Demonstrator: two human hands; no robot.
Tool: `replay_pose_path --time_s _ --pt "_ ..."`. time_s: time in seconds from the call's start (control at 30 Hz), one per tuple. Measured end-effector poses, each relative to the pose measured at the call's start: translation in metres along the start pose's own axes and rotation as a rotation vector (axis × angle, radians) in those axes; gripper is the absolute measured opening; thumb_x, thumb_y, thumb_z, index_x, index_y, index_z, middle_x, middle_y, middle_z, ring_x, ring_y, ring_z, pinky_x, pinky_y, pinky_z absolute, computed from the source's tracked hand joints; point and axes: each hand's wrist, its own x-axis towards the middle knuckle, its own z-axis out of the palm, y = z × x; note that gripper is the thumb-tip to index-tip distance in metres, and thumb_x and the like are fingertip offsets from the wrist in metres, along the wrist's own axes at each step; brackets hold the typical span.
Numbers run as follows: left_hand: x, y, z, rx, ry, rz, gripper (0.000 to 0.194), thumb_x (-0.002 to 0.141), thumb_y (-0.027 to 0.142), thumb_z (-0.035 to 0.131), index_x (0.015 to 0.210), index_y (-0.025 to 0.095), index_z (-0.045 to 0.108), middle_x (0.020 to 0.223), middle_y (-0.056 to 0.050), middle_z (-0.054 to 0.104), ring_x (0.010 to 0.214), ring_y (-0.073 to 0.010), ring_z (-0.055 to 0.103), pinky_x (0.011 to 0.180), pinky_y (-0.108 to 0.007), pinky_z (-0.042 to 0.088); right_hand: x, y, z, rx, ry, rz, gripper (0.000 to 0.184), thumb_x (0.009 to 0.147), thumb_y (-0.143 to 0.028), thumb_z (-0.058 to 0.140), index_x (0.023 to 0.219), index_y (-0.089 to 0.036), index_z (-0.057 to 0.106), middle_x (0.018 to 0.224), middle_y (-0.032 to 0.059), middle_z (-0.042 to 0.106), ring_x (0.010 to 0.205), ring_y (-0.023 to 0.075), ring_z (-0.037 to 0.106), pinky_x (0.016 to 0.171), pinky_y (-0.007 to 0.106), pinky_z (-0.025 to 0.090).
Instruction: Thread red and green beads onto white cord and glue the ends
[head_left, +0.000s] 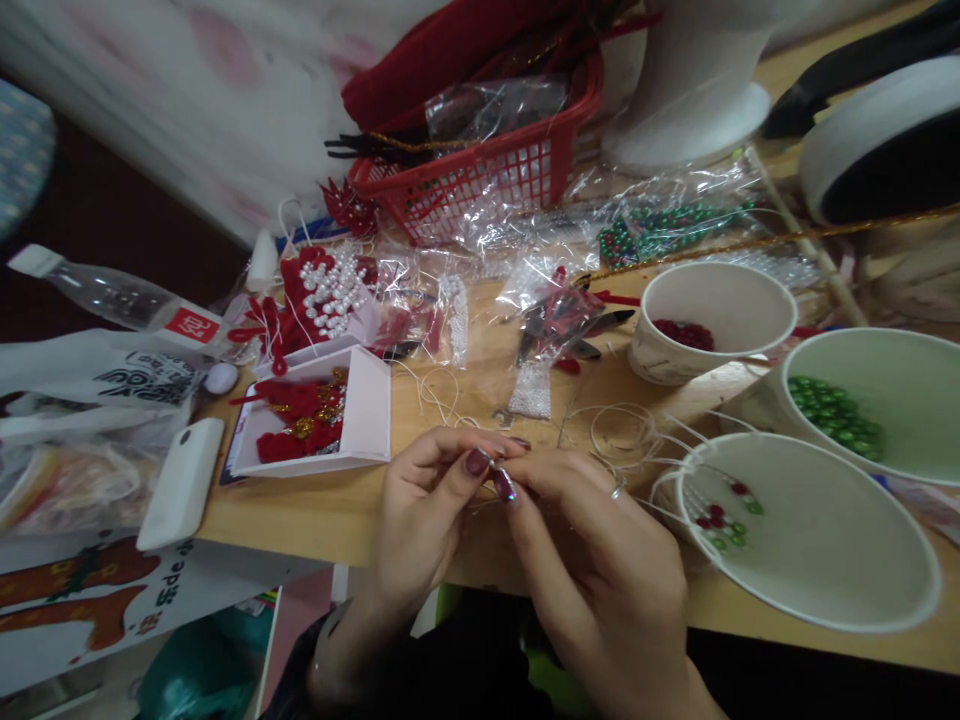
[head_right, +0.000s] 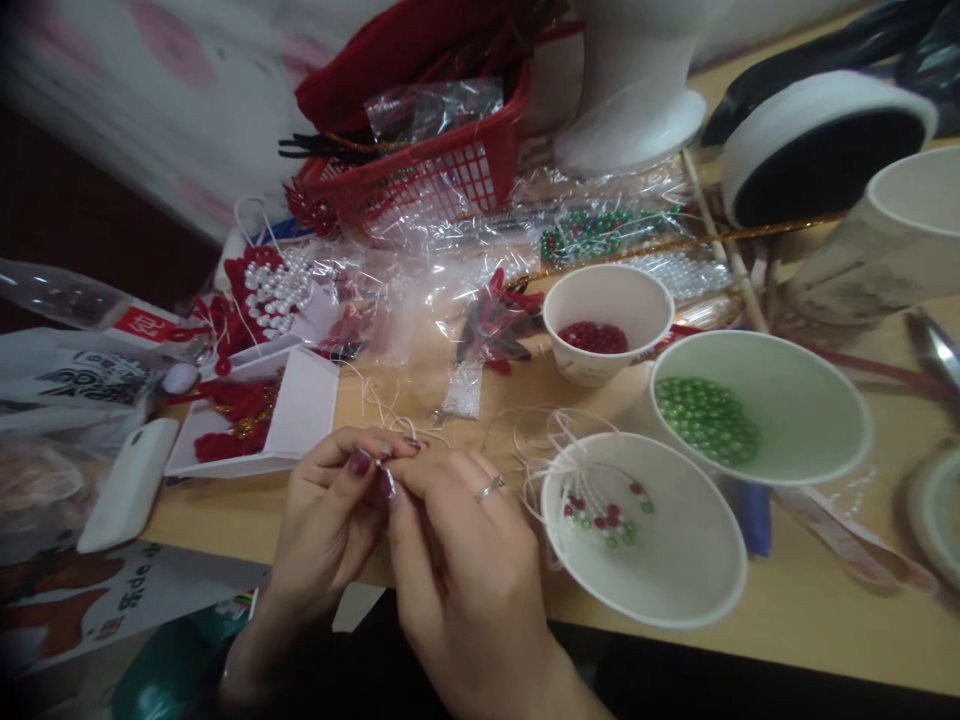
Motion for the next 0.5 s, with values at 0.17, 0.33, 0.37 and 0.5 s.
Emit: replay_pose_path --time_s 0.17,0.33,0.37,0.5 --pt "-0.002 -0.002 -0.008 0.089 -0.005 0.068 0.012 0.075 0.033 0.082 0.073 0.022 0.077 0.078 -0.003 0.075 0.081 -0.0173 0.071 0.082 -0.028 0.056 0.001 0.000 0.000 0.000 -0.018 0.003 0.015 0.090 -0.005 0.056 0.091 -0.016 0.065 0.084 0.0033 0.070 0.081 0.0139 0.067 0.073 0.027 0.054" --pt "-0.006 -0.003 -0.014 0.360 -0.006 0.320 0.012 0.087 0.024 0.070 0.078 0.026 0.077 0.087 -0.002 0.073 0.089 -0.0180 0.067 0.086 -0.028 0.052 0.000 -0.001 -0.001 0.079 -0.059 0.069 0.020 0.090 -0.008 0.056 0.102 -0.019 0.068 0.099 0.0032 0.074 0.092 0.0143 0.069 0.082 0.028 0.056" --pt "-0.007 -0.002 -0.015 0.433 0.009 0.380 0.013 0.088 0.021 0.068 0.079 0.026 0.077 0.088 -0.002 0.072 0.091 -0.0178 0.066 0.088 -0.027 0.050 0.000 -0.001 0.000 0.112 -0.061 0.089 0.021 0.090 -0.008 0.057 0.103 -0.020 0.069 0.101 0.0030 0.075 0.092 0.0143 0.070 0.082 0.028 0.056" --pt "-0.010 0.000 -0.016 0.609 0.033 0.525 0.027 0.084 0.007 0.067 0.088 0.030 0.079 0.091 -0.001 0.072 0.092 -0.0185 0.063 0.089 -0.027 0.047 0.000 -0.002 0.001 0.238 -0.054 0.182 0.022 0.090 -0.011 0.061 0.103 -0.024 0.072 0.100 0.0028 0.076 0.089 0.0153 0.072 0.077 0.027 0.059"
